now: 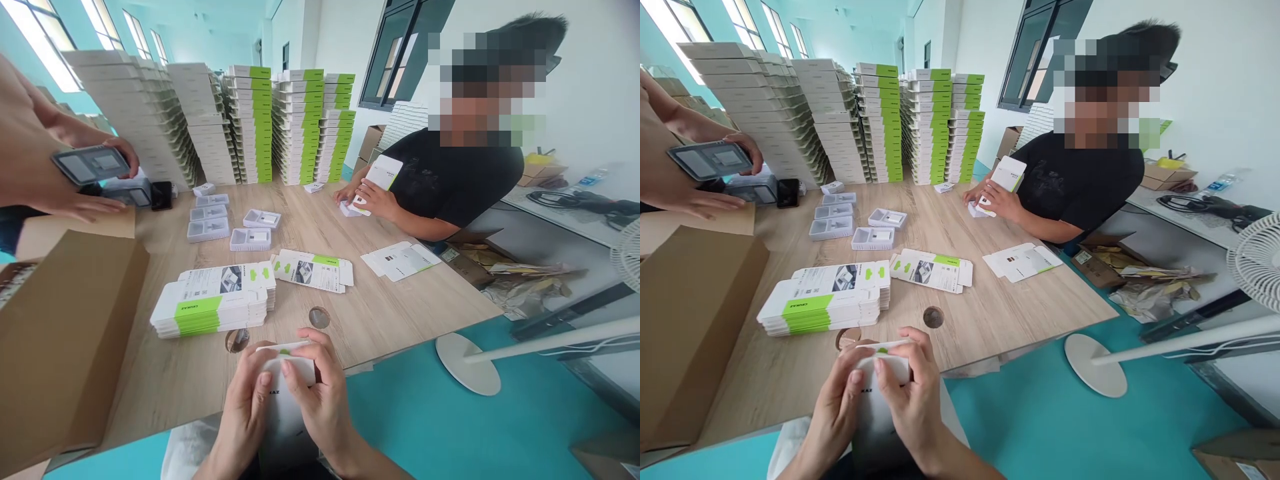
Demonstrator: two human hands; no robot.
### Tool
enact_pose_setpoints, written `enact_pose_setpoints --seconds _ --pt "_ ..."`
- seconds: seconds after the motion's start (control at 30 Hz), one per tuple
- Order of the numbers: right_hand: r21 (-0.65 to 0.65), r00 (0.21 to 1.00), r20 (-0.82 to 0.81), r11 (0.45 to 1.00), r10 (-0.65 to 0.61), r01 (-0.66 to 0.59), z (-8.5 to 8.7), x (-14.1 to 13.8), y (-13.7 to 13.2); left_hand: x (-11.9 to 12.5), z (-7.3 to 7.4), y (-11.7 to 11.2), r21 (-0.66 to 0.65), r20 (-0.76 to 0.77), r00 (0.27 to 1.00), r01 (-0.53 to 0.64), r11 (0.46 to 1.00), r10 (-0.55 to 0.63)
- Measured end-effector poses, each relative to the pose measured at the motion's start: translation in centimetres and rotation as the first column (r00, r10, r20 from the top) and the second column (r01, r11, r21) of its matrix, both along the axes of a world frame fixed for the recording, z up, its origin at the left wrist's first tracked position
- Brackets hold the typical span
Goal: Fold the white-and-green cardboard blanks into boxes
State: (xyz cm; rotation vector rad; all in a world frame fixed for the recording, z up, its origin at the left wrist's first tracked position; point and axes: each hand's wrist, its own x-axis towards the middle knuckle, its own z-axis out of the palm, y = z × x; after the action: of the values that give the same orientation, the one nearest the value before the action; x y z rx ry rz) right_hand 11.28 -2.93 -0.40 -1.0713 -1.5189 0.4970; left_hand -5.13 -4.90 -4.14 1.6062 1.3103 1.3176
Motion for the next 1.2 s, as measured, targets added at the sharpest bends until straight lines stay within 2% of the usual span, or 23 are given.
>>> enact_pose_setpoints --seconds 0.1,0.17,0.27,0.33,0.4,0.5,0.57,0.63,0.73,0.87,0.97,1.1,1.2 --pt "-0.009 1.0 -0.007 1.0 -0.009 0.009 0.3 -0.3 -0.1 0.1 0.2 0.3 0.011 -0.008 1.0 0.013 1.0 -0.013" --pt "0.013 1.0 -0.007 1.0 -0.009 0.009 0.7 -0.5 0.2 0.4 0.9 0.8 -0.013 -0.005 1.0 -0.006 1.0 0.006" --pt "0.106 1.0 0.01 0.994 -0.016 0.015 1.4 -0.6 1.3 1.3 2.8 1.7 -0.044 0.046 0.998 -0.048 0.998 0.05" --pt "0.181 0.999 0.034 0.983 -0.023 0.017 2.1 -0.6 2.1 2.2 4.6 2.0 -0.096 0.155 0.986 -0.047 0.994 0.061" --pt "0.249 0.998 0.057 0.968 -0.018 0.003 3.0 -0.5 2.8 2.9 6.1 2.1 -0.164 0.291 0.949 -0.076 0.984 0.122" --pt "0.331 0.998 0.058 0.943 0.005 -0.024 4.4 -0.7 3.2 3.5 7.5 2.6 -0.154 0.375 0.895 -0.196 0.968 0.241" --pt "0.34 0.999 0.023 0.94 0.03 -0.036 5.1 -1.3 3.0 3.6 7.8 3.3 -0.052 0.435 0.851 -0.303 0.951 0.295" --pt "0.292 0.997 -0.072 0.956 0.041 -0.018 5.2 -2.1 2.9 3.7 7.9 4.3 0.063 0.532 0.794 -0.385 0.921 0.295" --pt "0.236 0.972 -0.236 0.97 0.004 0.053 4.4 -3.3 2.9 4.3 7.9 5.3 0.137 0.628 0.739 -0.414 0.9 0.244" --pt "0.23 0.915 -0.404 0.965 -0.021 0.124 3.5 -4.2 3.5 4.6 7.3 5.6 0.175 0.654 0.736 -0.375 0.91 0.178" --pt "0.196 0.872 -0.489 0.975 0.008 0.101 3.6 -4.5 3.8 4.4 6.7 5.4 0.179 0.644 0.738 -0.401 0.899 0.201" --pt "0.132 0.877 -0.481 0.987 -0.014 0.088 4.2 -4.5 3.7 4.2 6.7 5.5 0.175 0.61 0.761 -0.401 0.899 0.221" --pt "0.142 0.888 -0.458 0.983 -0.038 0.115 4.4 -4.2 3.9 4.3 6.9 5.6 0.161 0.584 0.784 -0.367 0.916 0.211"
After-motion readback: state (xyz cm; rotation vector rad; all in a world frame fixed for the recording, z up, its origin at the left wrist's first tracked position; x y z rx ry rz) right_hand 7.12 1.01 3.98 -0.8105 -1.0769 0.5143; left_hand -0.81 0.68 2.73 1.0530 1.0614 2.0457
